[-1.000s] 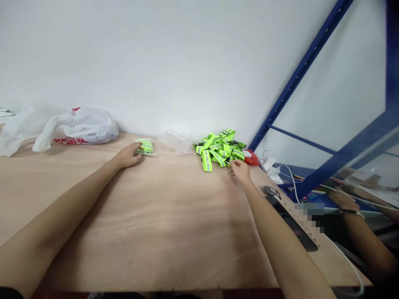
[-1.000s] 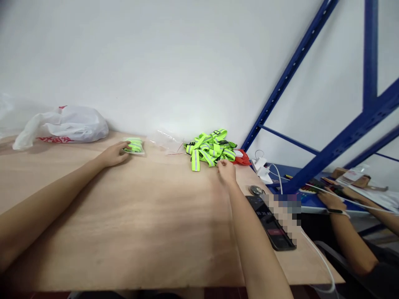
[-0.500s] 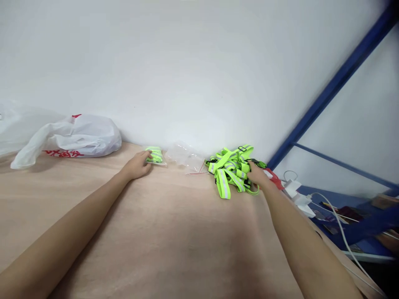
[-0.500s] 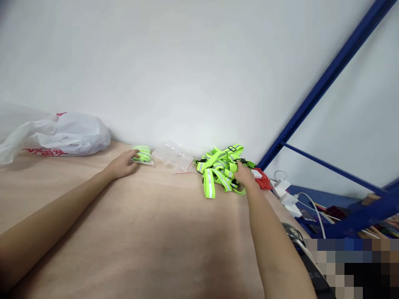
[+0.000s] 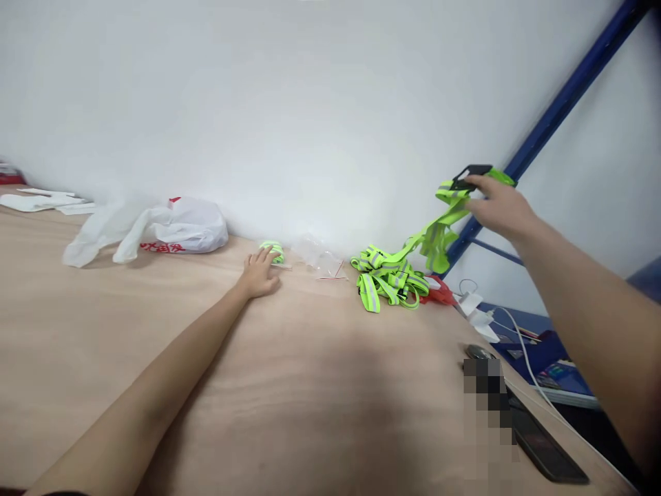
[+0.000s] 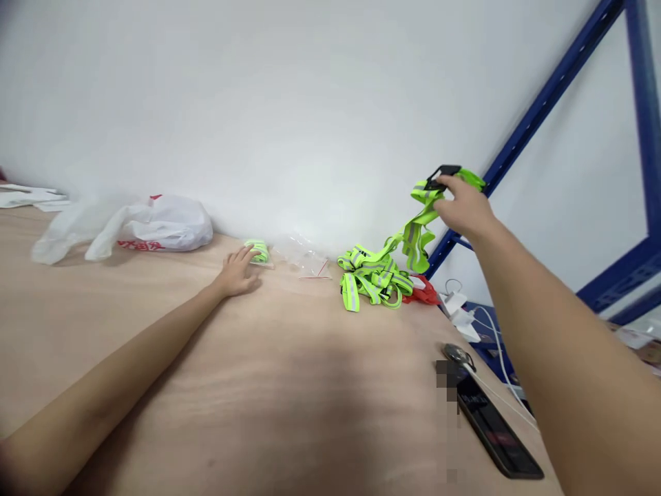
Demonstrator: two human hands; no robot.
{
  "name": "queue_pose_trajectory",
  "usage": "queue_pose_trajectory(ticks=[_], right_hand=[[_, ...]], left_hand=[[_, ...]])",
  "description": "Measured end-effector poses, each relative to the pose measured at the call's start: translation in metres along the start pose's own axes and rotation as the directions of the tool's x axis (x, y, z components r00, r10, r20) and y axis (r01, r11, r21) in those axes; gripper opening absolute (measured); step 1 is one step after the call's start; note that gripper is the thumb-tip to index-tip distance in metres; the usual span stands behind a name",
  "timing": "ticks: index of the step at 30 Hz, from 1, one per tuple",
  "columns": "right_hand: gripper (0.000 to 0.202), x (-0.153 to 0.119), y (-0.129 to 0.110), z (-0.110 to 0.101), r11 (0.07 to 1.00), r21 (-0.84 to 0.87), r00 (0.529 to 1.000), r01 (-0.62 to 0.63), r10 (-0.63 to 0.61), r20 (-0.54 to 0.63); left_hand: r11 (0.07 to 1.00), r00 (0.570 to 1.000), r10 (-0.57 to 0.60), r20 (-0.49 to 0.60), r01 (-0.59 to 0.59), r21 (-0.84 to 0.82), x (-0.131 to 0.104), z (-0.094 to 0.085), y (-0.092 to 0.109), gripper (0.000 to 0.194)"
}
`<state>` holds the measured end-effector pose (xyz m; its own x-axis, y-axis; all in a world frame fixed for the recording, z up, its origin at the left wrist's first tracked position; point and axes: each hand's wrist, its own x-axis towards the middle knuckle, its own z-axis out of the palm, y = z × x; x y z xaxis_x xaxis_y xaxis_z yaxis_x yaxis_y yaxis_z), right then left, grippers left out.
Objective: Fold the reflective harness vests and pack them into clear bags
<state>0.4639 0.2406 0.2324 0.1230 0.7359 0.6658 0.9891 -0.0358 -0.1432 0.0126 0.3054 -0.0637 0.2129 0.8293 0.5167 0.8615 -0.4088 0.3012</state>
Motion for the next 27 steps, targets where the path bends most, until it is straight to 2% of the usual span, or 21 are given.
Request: queue_pose_trajectory(ticks=[3,5,6,7,9,11,12,13,15,16,18,19,21,22,24,27], right_hand=[[0.066,-0.005,-0.04,-0.044,0.997,0.074,0.999,0.035,-0.034,-0.008],[0.068,-0.007,-0.06,-0.068,0.988,0.123,0.996,0.092,-0.089,-0.027],[0.068,-0.006,-0.068,-0.079,0.979,0.151,0.991,0.133,-0.129,-0.039],[0.067,-0.005,-0.075,-0.089,0.971,0.163,0.985,0.174,-0.168,-0.049],[0.066,-0.003,-0.088,-0.106,0.961,0.145,0.971,0.236,-0.231,-0.055],[0.065,-0.011,-0.099,-0.112,0.95,0.131,0.959,0.285,-0.281,-0.044],[0.064,-0.021,-0.104,-0.109,0.946,0.131,0.955,0.295,-0.294,-0.03],[0.063,-0.037,-0.108,-0.102,0.946,0.138,0.955,0.295,-0.296,-0.015],[0.062,-0.086,-0.113,-0.075,0.953,0.153,0.959,0.261,-0.274,0.07],[0.062,-0.118,-0.112,-0.059,0.95,0.171,0.951,0.259,-0.282,0.124],[0.067,-0.187,-0.104,-0.025,0.93,0.222,0.894,0.294,-0.349,0.28],[0.067,-0.219,-0.096,-0.01,0.914,0.259,0.868,0.312,-0.384,0.313],[0.059,-0.271,-0.076,0.012,0.921,0.307,0.888,0.242,-0.337,0.312],[0.055,-0.289,-0.066,0.02,0.917,0.34,0.895,0.209,-0.32,0.312],[0.053,-0.314,-0.053,0.027,0.891,0.403,0.874,0.21,-0.356,0.332],[0.056,-0.331,-0.054,0.032,0.856,0.455,0.789,0.246,-0.45,0.419]], left_hand=[[0.981,0.992,0.066,-0.111,-0.085,-0.177,-0.014,-0.011,0.039,0.064],[0.915,0.98,0.102,-0.169,-0.159,-0.372,-0.024,-0.017,0.076,0.065],[0.855,0.98,0.117,-0.158,-0.18,-0.486,-0.03,-0.019,0.096,0.071],[0.775,0.986,0.124,-0.116,-0.169,-0.609,-0.037,-0.02,0.118,0.081],[0.586,0.979,0.199,0.04,-0.087,-0.806,-0.056,-0.019,0.162,0.097],[0.471,0.925,0.356,0.134,-0.053,-0.88,-0.079,-0.014,0.201,0.108],[0.475,0.885,0.435,0.164,-0.071,-0.877,-0.091,-0.011,0.217,0.11],[0.524,0.847,0.493,0.2,-0.105,-0.845,-0.103,-0.009,0.232,0.105],[0.7,0.783,0.546,0.299,-0.229,-0.676,-0.124,-0.005,0.253,0.078],[0.786,0.77,0.531,0.355,-0.289,-0.547,-0.131,-0.004,0.261,0.06],[0.882,0.779,0.463,0.424,-0.356,-0.309,-0.136,-0.004,0.268,0.036],[0.903,0.791,0.428,0.438,-0.358,-0.236,-0.135,-0.005,0.268,0.032],[0.926,0.812,0.377,0.445,-0.338,-0.168,-0.128,-0.007,0.263,0.033],[0.934,0.823,0.356,0.443,-0.326,-0.145,-0.123,-0.007,0.259,0.034],[0.953,0.849,0.294,0.44,-0.293,-0.072,-0.113,-0.009,0.249,0.036],[0.973,0.883,0.18,0.434,-0.226,0.055,-0.102,-0.009,0.236,0.035]])
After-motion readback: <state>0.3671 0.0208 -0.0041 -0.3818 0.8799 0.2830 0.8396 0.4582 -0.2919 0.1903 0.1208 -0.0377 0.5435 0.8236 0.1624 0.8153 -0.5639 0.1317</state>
